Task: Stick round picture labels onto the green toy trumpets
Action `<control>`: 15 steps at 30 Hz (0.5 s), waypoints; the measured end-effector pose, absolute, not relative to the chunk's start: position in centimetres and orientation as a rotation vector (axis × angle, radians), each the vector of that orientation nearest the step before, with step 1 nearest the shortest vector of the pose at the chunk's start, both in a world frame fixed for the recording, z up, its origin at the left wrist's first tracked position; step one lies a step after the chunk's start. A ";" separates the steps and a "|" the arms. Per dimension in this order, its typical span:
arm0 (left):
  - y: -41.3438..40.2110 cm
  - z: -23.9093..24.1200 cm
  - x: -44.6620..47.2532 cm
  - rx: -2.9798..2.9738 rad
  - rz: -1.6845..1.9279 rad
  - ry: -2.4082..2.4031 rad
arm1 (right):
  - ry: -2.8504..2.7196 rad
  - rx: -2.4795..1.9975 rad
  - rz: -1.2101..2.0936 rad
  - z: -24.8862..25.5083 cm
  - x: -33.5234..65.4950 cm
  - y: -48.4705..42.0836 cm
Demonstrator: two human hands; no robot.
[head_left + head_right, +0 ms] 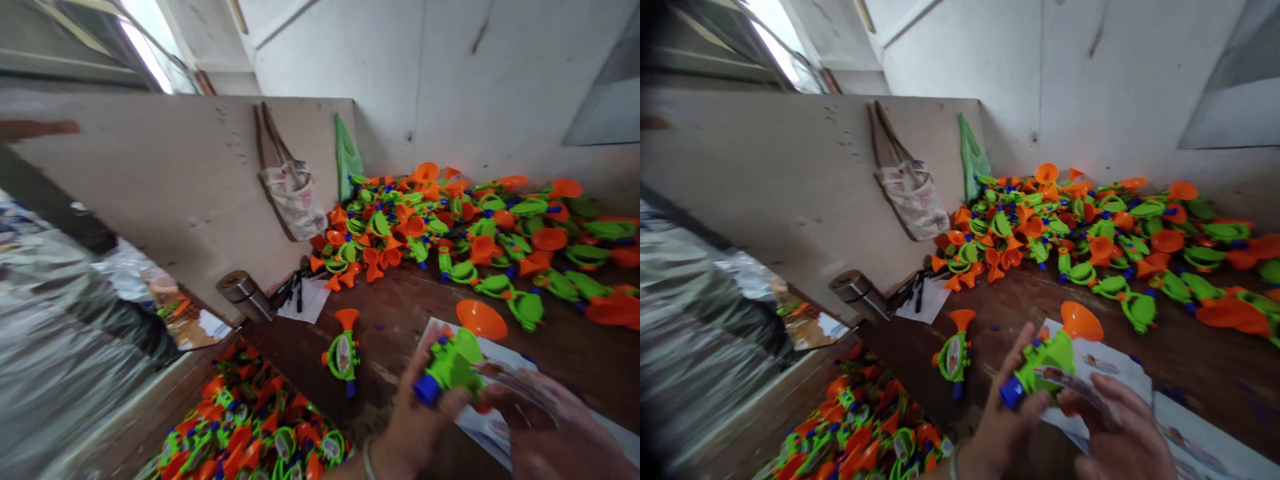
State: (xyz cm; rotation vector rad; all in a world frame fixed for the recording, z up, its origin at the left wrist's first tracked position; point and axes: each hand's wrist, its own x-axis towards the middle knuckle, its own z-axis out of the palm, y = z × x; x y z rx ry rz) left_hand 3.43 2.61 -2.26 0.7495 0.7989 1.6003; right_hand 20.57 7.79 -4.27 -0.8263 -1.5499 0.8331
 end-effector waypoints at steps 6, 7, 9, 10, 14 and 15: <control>2.7 -0.3 3.0 0.541 1.662 0.697 | -1.111 -0.950 1.016 0.0 17.6 5.9; 2.6 -0.3 3.0 0.558 1.656 0.672 | -1.095 -0.952 1.060 0.5 17.2 6.0; 2.4 -0.5 2.9 0.578 1.646 0.641 | -1.091 -0.943 1.141 1.3 16.8 6.2; 2.2 -0.5 2.8 0.580 1.640 0.634 | -1.095 -0.938 1.177 1.5 16.7 6.3; 2.1 -0.4 2.5 0.583 1.590 0.616 | -1.120 -0.916 1.277 2.2 16.9 6.6; 2.1 -0.3 2.4 0.598 1.585 0.617 | -1.135 -0.913 1.294 2.3 17.0 6.6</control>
